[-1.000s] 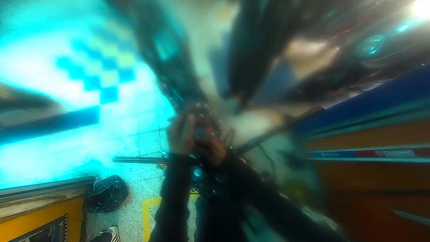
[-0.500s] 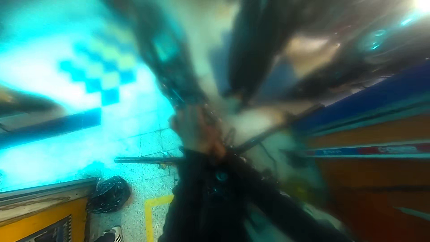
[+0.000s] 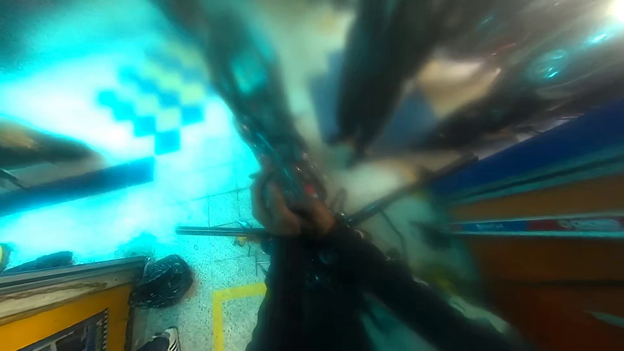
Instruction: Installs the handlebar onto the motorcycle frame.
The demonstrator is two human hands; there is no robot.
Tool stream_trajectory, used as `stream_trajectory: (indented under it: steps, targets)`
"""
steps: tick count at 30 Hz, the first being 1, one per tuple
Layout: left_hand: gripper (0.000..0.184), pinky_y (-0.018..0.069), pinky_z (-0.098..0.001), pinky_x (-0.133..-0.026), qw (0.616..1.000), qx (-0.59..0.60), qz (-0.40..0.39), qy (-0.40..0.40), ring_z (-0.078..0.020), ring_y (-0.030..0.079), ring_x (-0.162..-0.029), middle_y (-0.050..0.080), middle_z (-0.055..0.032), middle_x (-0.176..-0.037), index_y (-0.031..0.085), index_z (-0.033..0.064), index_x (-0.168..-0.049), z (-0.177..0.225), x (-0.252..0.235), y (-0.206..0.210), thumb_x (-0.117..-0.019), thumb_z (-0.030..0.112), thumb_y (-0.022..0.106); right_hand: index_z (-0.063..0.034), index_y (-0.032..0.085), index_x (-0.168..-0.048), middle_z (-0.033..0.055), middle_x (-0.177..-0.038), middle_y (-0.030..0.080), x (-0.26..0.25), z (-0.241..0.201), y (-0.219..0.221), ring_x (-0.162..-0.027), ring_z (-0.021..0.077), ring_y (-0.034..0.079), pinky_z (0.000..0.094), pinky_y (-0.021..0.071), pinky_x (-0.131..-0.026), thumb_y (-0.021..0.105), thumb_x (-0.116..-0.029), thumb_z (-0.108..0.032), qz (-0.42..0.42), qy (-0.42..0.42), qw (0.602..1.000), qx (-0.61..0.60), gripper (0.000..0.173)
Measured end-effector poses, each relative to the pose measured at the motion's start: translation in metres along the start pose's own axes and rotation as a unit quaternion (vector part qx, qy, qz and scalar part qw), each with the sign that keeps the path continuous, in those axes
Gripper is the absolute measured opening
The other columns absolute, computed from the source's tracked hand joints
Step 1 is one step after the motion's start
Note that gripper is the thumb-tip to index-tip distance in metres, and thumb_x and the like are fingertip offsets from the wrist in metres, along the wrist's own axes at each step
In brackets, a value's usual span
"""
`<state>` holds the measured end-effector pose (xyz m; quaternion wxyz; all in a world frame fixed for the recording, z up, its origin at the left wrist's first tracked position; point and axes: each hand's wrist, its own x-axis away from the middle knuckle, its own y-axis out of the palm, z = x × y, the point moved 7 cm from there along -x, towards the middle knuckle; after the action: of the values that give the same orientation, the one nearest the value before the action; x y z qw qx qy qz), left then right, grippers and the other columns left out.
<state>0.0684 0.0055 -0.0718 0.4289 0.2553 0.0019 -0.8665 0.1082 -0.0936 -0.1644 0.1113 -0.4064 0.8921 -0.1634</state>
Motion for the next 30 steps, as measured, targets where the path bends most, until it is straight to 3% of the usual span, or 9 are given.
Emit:
stream_trajectory:
  steps: [3, 8, 12, 14, 17, 21, 24, 27, 30]
  targets:
    - [0.05, 0.0622, -0.0449, -0.084, 0.977, 0.112, 0.075, -0.162, -0.029, 0.074, -0.098, 0.076, -0.0149, -0.101, 0.065, 0.0023, -0.101, -0.019, -0.008, 0.003, -0.1099, 0.029, 0.023, 0.0022, 0.073, -0.104, 0.017, -0.089, 0.074, 0.005, -0.006, -0.005, -0.081, 0.0276, 0.072, 0.0495, 0.0582, -0.077, 0.064, -0.0965, -0.012, 0.027, -0.029, 0.999, 0.008, 0.018]
    - [0.062, 0.0575, -0.0352, -0.057, 0.857, 0.178, -0.077, -0.478, -0.0202, 0.07, -0.07, 0.07, -0.0045, -0.076, 0.06, 0.0156, -0.114, -0.07, -0.032, 0.022, -0.1062, 0.056, 0.013, -0.003, 0.073, -0.112, 0.0142, -0.101, 0.074, 0.005, -0.007, -0.004, -0.094, 0.0261, 0.072, 0.0508, 0.0579, -0.088, 0.066, -0.0987, -0.018, 0.005, 0.01, 0.999, 0.049, 0.021]
    - [0.047, 0.058, -0.0355, -0.058, 0.894, 0.008, 0.092, -0.438, -0.0182, 0.067, -0.069, 0.07, -0.008, -0.09, 0.06, 0.0094, -0.129, -0.042, -0.025, 0.0, -0.1037, 0.049, 0.052, -0.002, 0.072, -0.119, 0.0149, -0.104, 0.074, 0.01, 0.026, 0.008, -0.096, 0.0265, 0.072, 0.052, 0.0577, -0.087, 0.064, -0.0941, -0.021, 0.049, -0.001, 0.999, -0.009, 0.032]
    - [0.051, 0.0585, -0.0341, -0.064, 0.909, -0.067, 0.12, -0.393, -0.0162, 0.067, -0.075, 0.068, -0.0107, -0.101, 0.052, 0.007, -0.139, -0.025, -0.021, 0.006, -0.1004, 0.039, 0.062, 0.0001, 0.066, -0.119, 0.007, -0.105, 0.072, 0.018, 0.049, 0.015, -0.096, 0.0119, 0.069, 0.0347, 0.0593, -0.085, 0.053, -0.0985, -0.019, 0.109, 0.029, 0.981, -0.16, 0.03]
    - [0.036, 0.0548, -0.0377, -0.074, 0.891, -0.109, -0.034, -0.44, -0.0193, 0.062, -0.081, 0.065, -0.0169, -0.104, 0.052, -0.0017, -0.134, -0.005, -0.031, 0.027, -0.1043, 0.018, 0.057, 0.0111, 0.065, -0.118, 0.0213, -0.103, 0.071, 0.02, 0.003, -0.001, -0.095, 0.0269, 0.069, 0.0465, 0.0561, -0.088, 0.06, -0.0946, -0.002, 0.101, 0.101, 0.988, -0.066, 0.027]
    - [0.017, 0.0463, -0.0231, -0.048, 0.807, 0.038, -0.33, -0.488, -0.0093, 0.049, -0.05, 0.049, 0.0012, -0.065, 0.053, 0.0033, -0.1, -0.024, -0.038, 0.038, -0.1066, 0.009, 0.037, -0.0024, 0.075, -0.104, 0.0177, -0.094, 0.074, 0.01, 0.014, 0.008, -0.088, 0.0341, 0.073, 0.0609, 0.0566, -0.084, 0.068, -0.0961, -0.031, 0.013, 0.041, 0.995, 0.091, 0.03]
    - [0.028, 0.0517, -0.029, -0.056, 0.77, 0.004, -0.412, -0.488, -0.0147, 0.057, -0.061, 0.057, -0.0058, -0.077, 0.053, 0.0026, -0.128, -0.035, -0.042, 0.033, -0.1052, 0.014, 0.041, -0.0067, 0.077, -0.103, 0.0123, -0.094, 0.076, 0.009, 0.02, 0.011, -0.088, 0.0281, 0.074, 0.0574, 0.0573, -0.085, 0.067, -0.0962, -0.034, 0.013, 0.048, 0.996, 0.071, 0.03]
    - [0.055, 0.0534, -0.0454, -0.093, 0.803, -0.25, -0.326, -0.432, -0.0285, 0.066, -0.103, 0.065, -0.021, -0.122, 0.041, 0.004, -0.151, 0.013, -0.047, 0.028, -0.1014, 0.02, 0.06, 0.0053, 0.075, -0.107, 0.0217, -0.102, 0.075, 0.009, -0.011, 0.005, -0.097, 0.032, 0.073, 0.0516, 0.0559, -0.094, 0.071, -0.0949, -0.02, 0.032, 0.066, 0.997, 0.033, 0.028]
    - [0.06, 0.0479, -0.0556, -0.105, 0.752, -0.452, -0.357, -0.321, -0.0379, 0.061, -0.124, 0.061, -0.026, -0.136, 0.047, 0.0006, -0.149, 0.045, -0.043, 0.032, -0.0998, 0.031, 0.064, 0.0102, 0.073, -0.108, 0.0271, -0.105, 0.073, 0.018, -0.046, -0.004, -0.099, 0.0356, 0.071, 0.0495, 0.0557, -0.094, 0.07, -0.0914, -0.014, 0.075, 0.041, 0.996, 0.036, 0.03]
